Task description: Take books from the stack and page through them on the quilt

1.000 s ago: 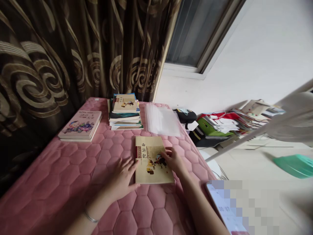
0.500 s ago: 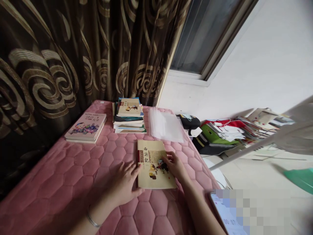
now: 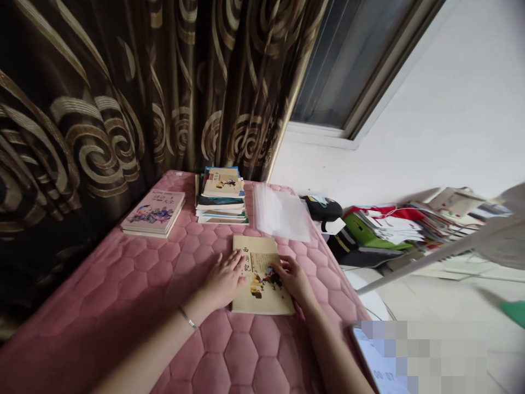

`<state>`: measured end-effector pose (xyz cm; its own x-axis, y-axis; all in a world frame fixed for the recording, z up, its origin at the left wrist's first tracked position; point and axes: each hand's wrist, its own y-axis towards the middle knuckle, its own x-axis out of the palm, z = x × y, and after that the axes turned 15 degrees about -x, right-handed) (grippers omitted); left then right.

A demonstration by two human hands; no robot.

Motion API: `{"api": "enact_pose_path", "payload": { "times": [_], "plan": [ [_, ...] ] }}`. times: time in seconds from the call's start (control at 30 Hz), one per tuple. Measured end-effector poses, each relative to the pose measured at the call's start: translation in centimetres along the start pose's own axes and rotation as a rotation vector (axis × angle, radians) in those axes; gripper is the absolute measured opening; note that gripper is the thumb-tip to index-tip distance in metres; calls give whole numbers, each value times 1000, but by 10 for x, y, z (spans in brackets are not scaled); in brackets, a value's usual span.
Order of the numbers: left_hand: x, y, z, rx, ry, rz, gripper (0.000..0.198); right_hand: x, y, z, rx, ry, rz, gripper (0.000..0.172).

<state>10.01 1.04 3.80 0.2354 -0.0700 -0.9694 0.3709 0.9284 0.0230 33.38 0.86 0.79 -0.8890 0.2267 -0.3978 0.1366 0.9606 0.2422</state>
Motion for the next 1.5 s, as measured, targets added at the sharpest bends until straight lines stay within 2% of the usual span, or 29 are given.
{"api": "enact_pose_path", "payload": {
  "times": [0.27, 0.5, 0.67, 0.77, 0.83, 0.9, 1.1, 1.2, 1.33, 1.43, 1.5],
  "plan": [
    [13, 1, -14, 40, 24, 8, 55, 0, -2, -3, -4, -28, 23, 34],
    [25, 0, -16, 23, 40, 70, 55, -1, -1, -3, 8, 6, -12, 31],
    [33, 0, -19, 50, 58, 173, 54, -1, 0, -6, 5, 65, -12, 27],
    [32, -1, -18, 60, 66, 172, 55, -1, 0, -5, 4, 61, -3, 26],
    [28, -3, -22, 44, 82, 140, 55, -1, -1, -3, 4, 57, 4, 26],
    [20, -8, -32, -30, 113, 120, 54, 0, -1, -1, 2, 62, 12, 27],
    [-22, -27, -91, -542, 181, 158, 59, 1, 2, 4, 22, 137, 16, 35],
    [-40, -30, -112, -687, 111, 76, 44, 2, 3, 3, 52, 181, 9, 38],
    [-49, -26, -119, -780, -44, -48, 26, 2, 2, -7, 93, 221, 40, 39],
    [-53, -19, -119, -780, -89, -50, 20, -2, 2, -21, 185, 250, 58, 38],
    [-62, -11, -119, -767, -88, -35, 19, -6, 0, -33, 266, 293, 7, 37]
  ]
}}
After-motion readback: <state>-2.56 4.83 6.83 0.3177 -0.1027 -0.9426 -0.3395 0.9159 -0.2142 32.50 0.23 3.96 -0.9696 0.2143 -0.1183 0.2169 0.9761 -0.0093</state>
